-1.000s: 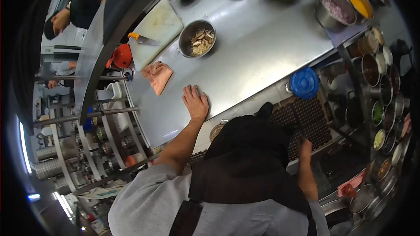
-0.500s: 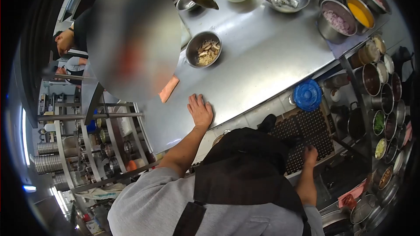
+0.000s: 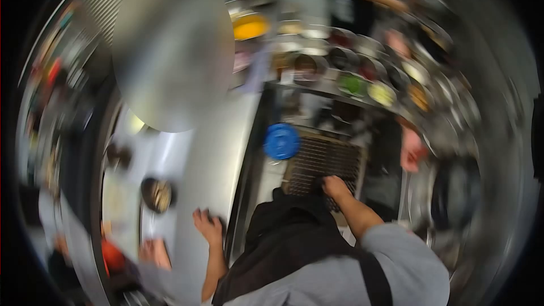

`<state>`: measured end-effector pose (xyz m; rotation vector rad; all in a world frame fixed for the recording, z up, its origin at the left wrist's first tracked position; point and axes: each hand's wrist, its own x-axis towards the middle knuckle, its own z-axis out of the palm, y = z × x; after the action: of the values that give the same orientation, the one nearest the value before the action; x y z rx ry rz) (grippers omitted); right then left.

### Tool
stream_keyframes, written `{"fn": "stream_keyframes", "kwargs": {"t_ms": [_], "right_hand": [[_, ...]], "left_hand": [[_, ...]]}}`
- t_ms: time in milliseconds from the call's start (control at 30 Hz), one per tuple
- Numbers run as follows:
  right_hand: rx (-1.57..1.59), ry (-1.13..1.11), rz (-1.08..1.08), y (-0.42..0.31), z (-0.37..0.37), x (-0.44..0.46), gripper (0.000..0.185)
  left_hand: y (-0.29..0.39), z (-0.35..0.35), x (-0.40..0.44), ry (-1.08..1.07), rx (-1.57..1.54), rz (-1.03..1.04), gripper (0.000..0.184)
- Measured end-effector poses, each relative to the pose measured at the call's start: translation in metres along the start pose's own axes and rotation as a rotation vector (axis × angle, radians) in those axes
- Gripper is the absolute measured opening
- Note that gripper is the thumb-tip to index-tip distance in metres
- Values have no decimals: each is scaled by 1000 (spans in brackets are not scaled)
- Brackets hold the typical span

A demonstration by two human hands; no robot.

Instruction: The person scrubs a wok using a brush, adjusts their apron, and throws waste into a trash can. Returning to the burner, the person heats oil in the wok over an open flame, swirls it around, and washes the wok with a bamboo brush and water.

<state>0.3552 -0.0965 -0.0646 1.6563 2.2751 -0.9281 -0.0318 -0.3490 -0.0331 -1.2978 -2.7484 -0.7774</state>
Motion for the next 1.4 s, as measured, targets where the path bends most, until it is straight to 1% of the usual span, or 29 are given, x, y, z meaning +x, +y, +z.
{"fn": "stream_keyframes", "kwargs": {"t_ms": [33,167,267,300,333,367,400,433,467,500,533,567,600,667,733,767,800,867,900,933,967,1033,1100,1133,1200,1233,1300,1333,1400], "right_hand": [[51,18,170,12,-5,-12,27],[180,182,403,58,-25,-71,24],[294,520,437,113,-1,-115,21],[268,761,446,116,-9,-142,19],[312,988,495,128,-7,-164,18],[346,1106,597,142,-5,-189,16],[342,1209,718,161,4,-211,16],[288,1251,911,178,14,-234,18],[94,1228,905,207,37,-264,21],[107,1194,1137,202,31,-294,27],[-10,1290,1158,203,35,-319,30],[82,1211,1289,201,36,-339,33],[151,1098,1390,206,52,-352,37],[238,977,1497,214,72,-363,41],[362,913,1496,217,79,-368,52],[361,914,1506,221,83,-367,52],[357,887,1534,227,90,-361,56],[320,810,1557,233,98,-352,67],[373,739,1590,233,92,-350,71],[392,731,1600,235,92,-351,73],[413,722,1611,239,92,-352,74],[479,659,1638,239,83,-363,68],[1593,1294,1320,244,91,-373,61],[1797,1588,1233,232,87,-373,57],[1963,1857,986,187,21,-381,55],[1930,1947,937,174,7,-379,55],[1672,2041,946,166,-46,-374,57],[1532,2019,983,181,-58,-371,60],[1003,1698,1218,224,-97,-375,60]], "left_hand": [[16,12,15,-56,-52,145,33],[114,66,68,-250,-204,563,27],[168,110,95,-587,-49,630,24],[167,140,106,-821,-199,522,27],[150,182,121,-1051,-106,438,32],[138,220,139,-1190,105,503,32],[163,224,148,-1362,734,1024,30],[123,276,157,-1157,773,993,29],[112,299,157,-962,798,938,29],[131,297,155,-1090,657,839,30],[160,285,151,-1212,511,720,31],[186,277,149,-1320,376,591,32],[215,282,129,-1328,391,609,32],[262,285,92,-1337,360,740,26],[291,310,53,-1254,468,1204,25],[328,287,26,-1326,450,1008,29],[345,298,10,-1392,429,1007,33],[368,353,-14,-1324,318,1446,31],[392,371,-27,-1292,236,1477,30],[430,371,-40,-1206,364,1694,31],[472,346,-55,-1183,53,1413,26],[559,302,-78,-1118,-298,1148,25],[622,308,-84,-991,-639,1177,29],[650,308,-87,-971,-565,1159,32],[691,324,-92,-884,-482,1226,42],[702,339,-96,-842,-492,1302,51],[738,317,-101,-1327,-130,1114,54],[742,329,-105,-1360,-136,1116,54],[743,356,-109,-1291,-76,1272,51]]}}
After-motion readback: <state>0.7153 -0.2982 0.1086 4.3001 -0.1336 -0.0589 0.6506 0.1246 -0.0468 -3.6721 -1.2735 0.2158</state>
